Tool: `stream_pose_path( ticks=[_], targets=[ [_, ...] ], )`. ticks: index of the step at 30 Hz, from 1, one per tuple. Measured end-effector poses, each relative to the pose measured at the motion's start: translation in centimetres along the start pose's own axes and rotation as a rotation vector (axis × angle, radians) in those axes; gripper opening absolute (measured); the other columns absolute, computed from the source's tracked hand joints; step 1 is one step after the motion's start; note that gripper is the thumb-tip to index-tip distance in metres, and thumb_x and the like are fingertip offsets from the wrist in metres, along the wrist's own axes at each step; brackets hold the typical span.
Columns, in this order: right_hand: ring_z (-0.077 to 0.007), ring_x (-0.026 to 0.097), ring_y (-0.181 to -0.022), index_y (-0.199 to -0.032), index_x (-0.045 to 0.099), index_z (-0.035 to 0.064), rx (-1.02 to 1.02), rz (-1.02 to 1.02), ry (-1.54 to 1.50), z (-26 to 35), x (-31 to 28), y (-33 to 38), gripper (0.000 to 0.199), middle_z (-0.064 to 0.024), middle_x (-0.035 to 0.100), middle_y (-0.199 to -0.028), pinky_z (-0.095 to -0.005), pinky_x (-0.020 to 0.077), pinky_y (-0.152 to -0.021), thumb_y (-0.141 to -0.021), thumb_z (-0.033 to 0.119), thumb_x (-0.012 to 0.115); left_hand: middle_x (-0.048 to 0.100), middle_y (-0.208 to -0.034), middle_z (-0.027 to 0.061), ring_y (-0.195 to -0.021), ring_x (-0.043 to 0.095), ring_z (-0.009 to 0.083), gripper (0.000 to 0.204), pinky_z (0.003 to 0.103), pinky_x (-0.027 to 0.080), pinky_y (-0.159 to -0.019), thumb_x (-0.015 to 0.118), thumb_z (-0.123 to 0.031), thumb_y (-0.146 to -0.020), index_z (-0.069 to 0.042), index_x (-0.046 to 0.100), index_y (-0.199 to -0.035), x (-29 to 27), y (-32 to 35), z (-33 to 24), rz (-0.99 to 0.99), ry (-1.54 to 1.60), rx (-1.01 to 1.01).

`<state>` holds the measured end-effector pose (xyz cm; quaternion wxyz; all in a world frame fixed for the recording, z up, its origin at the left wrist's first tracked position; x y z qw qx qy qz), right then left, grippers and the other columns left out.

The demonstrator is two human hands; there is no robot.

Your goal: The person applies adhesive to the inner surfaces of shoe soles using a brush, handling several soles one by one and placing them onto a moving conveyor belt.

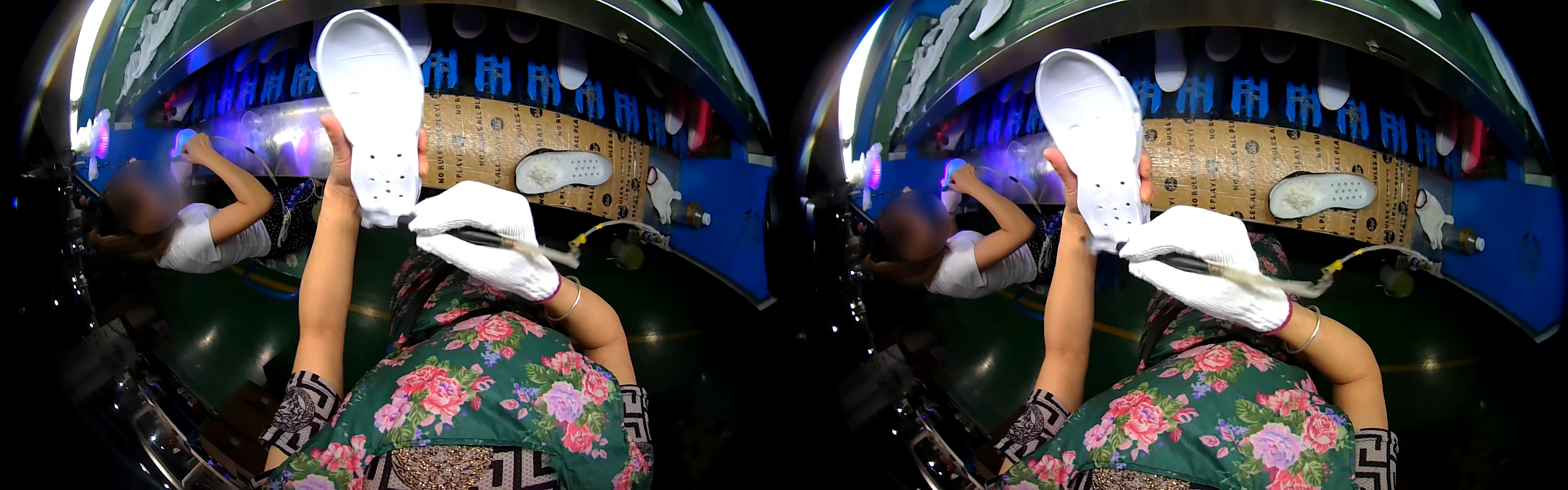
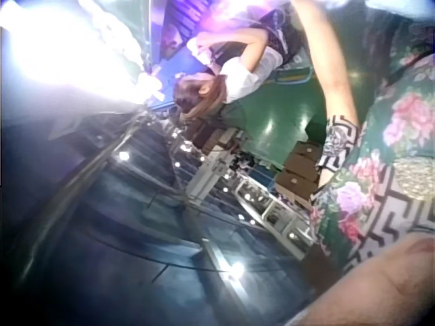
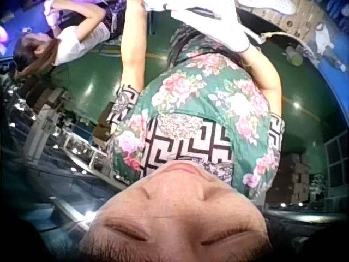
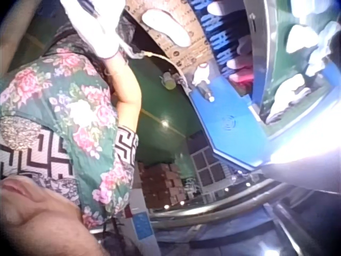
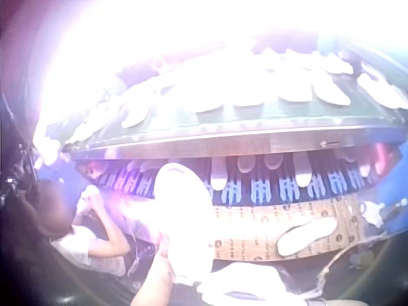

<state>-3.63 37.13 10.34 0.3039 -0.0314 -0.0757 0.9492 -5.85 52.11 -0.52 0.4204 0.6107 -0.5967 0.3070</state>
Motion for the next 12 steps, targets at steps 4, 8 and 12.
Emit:
stream_pose_path(
  ticks=[4, 8, 12],
  targets=[
    [-0.0256, 0.069, -0.085, -0.101, 0.072, 0.0095, -0.393, 0.01, 0.433, 1.4, 1.4, 1.1, 0.028, -0.01, 0.072, -0.1, -0.0344, 0.0538, -0.073, -0.074, 0.003, 0.078, 0.064, -0.101, 0.026, -0.079, 0.07, 0.0362, 0.114, 0.047, 0.063, -0.062, 0.051, -0.088, -0.069, 0.003, 0.042, -0.137, 0.9, -0.8, 0.3, 0.051, -0.049, -0.045],
    [-0.0256, 0.069, -0.086, -0.101, 0.072, 0.0104, -0.41, 0.082, 0.409, 0.9, 2.3, 1.2, 0.029, -0.0095, 0.072, -0.102, -0.0344, 0.0536, -0.072, -0.074, 0.003, 0.078, 0.065, -0.099, 0.028, -0.082, 0.071, 0.0386, 0.105, 0.05, 0.063, -0.061, 0.054, -0.08, -0.076, 0.004, 0.041, -0.138, 0.5, -1.5, 0.4, 0.054, -0.075, -0.193],
    [-0.022, 0.071, -0.093, -0.102, 0.074, 0.0116, 0.012, 0.16, 0.001, -1.4, 1.0, 0.4, 0.021, -0.0054, 0.073, -0.102, -0.0351, 0.0561, -0.086, -0.081, 0.009, 0.076, 0.063, -0.103, 0.0286, -0.08, 0.07, 0.0409, 0.108, 0.051, 0.059, -0.055, 0.053, -0.085, -0.071, -0.003, 0.043, -0.141, -0.6, -1.5, 0.7, -0.058, -0.328, -0.263]
  ],
)
Point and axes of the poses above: each hand's wrist, its own y-axis away from the middle knuckle, its own x-axis out of the palm, z = x × y, the point moved 8 cm from there along -y, towards the middle knuckle
